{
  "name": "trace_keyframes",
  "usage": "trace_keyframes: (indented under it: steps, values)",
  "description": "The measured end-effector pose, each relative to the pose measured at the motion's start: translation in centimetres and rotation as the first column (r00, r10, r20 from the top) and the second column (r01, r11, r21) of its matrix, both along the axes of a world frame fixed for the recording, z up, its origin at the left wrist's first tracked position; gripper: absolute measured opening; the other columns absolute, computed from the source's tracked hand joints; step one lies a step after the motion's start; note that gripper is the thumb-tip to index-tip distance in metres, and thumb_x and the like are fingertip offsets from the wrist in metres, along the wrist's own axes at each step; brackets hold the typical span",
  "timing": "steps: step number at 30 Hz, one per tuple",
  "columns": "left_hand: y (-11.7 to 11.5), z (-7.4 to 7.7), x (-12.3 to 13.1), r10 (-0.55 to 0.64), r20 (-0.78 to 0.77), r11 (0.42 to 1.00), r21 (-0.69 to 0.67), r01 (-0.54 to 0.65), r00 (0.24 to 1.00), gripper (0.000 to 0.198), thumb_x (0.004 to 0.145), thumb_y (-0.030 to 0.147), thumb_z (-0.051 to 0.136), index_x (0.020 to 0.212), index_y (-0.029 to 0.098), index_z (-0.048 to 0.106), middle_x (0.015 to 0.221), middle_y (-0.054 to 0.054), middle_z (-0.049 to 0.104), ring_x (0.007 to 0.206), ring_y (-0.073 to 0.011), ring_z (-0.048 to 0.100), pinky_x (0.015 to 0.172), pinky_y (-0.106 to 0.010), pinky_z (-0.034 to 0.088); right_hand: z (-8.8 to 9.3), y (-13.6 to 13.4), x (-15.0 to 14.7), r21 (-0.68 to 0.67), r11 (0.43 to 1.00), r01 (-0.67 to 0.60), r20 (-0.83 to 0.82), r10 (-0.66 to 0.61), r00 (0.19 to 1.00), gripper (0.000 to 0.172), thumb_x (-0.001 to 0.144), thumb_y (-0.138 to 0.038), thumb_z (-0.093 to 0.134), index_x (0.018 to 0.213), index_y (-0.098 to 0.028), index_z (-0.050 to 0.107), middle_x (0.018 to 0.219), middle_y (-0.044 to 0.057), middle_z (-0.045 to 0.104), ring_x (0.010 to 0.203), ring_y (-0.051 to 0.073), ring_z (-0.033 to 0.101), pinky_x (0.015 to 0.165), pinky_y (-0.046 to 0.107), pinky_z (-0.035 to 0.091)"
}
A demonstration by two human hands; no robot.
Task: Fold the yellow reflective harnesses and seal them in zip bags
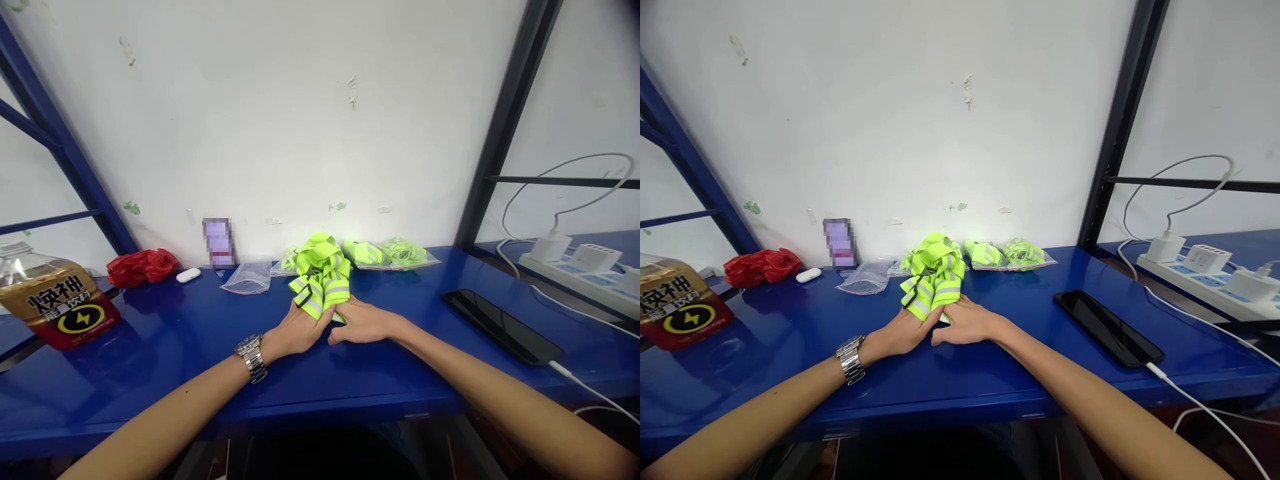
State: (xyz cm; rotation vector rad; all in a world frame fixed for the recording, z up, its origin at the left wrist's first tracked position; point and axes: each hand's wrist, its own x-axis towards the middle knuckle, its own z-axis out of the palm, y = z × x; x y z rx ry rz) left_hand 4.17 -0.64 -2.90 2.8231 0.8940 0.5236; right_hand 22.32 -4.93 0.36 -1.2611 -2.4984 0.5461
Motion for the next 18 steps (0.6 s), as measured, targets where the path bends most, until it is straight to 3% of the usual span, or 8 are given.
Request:
trace_keyframes:
  steps: [2,5,8,11,13,15,18]
  values:
    - [0.3,0.0,0.2,0.015,0.026,1.000,-0.009,-0.015,1.000,0.039,0.096,0.037,0.031,0.125,0.019,0.048,0.127,-0.008,0.056,0.121,-0.0243,0.047,0.106,-0.040,0.033,0.2,0.1,0.1,-0.027,0.999,-0.035,-0.028,0.034,0.999,0.046,0.074,-0.040,0.063,0.113,-0.017,0.056,0.124,0.011,0.054,0.113,0.030,0.048,0.093,0.040,0.041]
    - [0.6,0.1,0.7,0.130,0.120,0.991,-0.039,-0.126,0.984,0.034,0.091,0.032,0.038,0.121,0.019,0.050,0.121,-0.007,0.058,0.114,-0.0240,0.051,0.101,-0.039,0.038,0.1,0.2,0.1,-0.024,0.999,-0.032,-0.038,0.031,0.999,0.056,0.074,-0.043,0.064,0.122,-0.017,0.052,0.133,0.013,0.048,0.120,0.032,0.044,0.098,0.043,0.037]
    - [0.7,0.0,1.1,0.226,0.148,0.973,-0.081,-0.216,0.963,0.032,0.091,0.027,0.032,0.116,0.019,0.051,0.117,-0.008,0.059,0.110,-0.0244,0.053,0.097,-0.041,0.040,0.0,0.3,0.1,0.010,0.999,-0.040,-0.037,0.040,0.999,0.068,0.074,-0.046,0.064,0.133,-0.017,0.044,0.138,0.014,0.045,0.124,0.032,0.043,0.100,0.045,0.036]
    - [0.8,-0.3,1.1,0.250,0.116,0.966,-0.097,-0.239,0.961,0.035,0.092,0.028,0.030,0.121,0.021,0.048,0.121,-0.008,0.056,0.113,-0.0256,0.050,0.097,-0.045,0.040,0.3,0.3,0.1,0.044,0.996,-0.072,-0.030,0.073,0.997,0.062,0.078,-0.047,0.060,0.131,-0.018,0.046,0.135,0.013,0.049,0.120,0.030,0.048,0.095,0.040,0.040]
    - [0.7,-0.3,1.0,0.250,0.094,0.967,-0.083,-0.243,0.964,0.038,0.092,0.029,0.032,0.127,0.023,0.045,0.128,-0.009,0.051,0.117,-0.0277,0.045,0.098,-0.048,0.039,0.6,0.1,0.1,0.060,0.997,-0.053,0.032,0.051,0.998,0.047,0.082,-0.049,0.055,0.119,-0.020,0.056,0.120,0.010,0.061,0.105,0.027,0.058,0.083,0.034,0.044]
    - [0.6,-0.2,0.9,0.259,0.067,0.965,-0.071,-0.254,0.964,0.039,0.092,0.030,0.032,0.128,0.023,0.045,0.131,-0.011,0.048,0.118,-0.0303,0.042,0.096,-0.051,0.039,0.9,-0.4,0.1,0.145,0.989,0.044,0.150,-0.066,0.987,0.037,0.084,-0.050,0.050,0.098,-0.019,0.065,0.093,0.008,0.068,0.084,0.025,0.063,0.070,0.031,0.044]
    - [0.3,0.0,0.8,0.284,0.019,0.957,-0.073,-0.282,0.959,0.038,0.093,0.033,0.029,0.123,0.023,0.049,0.126,-0.013,0.048,0.111,-0.0315,0.044,0.089,-0.053,0.042,1.1,-1.3,-0.2,0.404,0.899,0.171,0.221,-0.277,0.935,0.037,0.088,-0.042,0.044,0.076,-0.016,0.067,0.071,0.008,0.066,0.067,0.022,0.061,0.065,0.032,0.040]
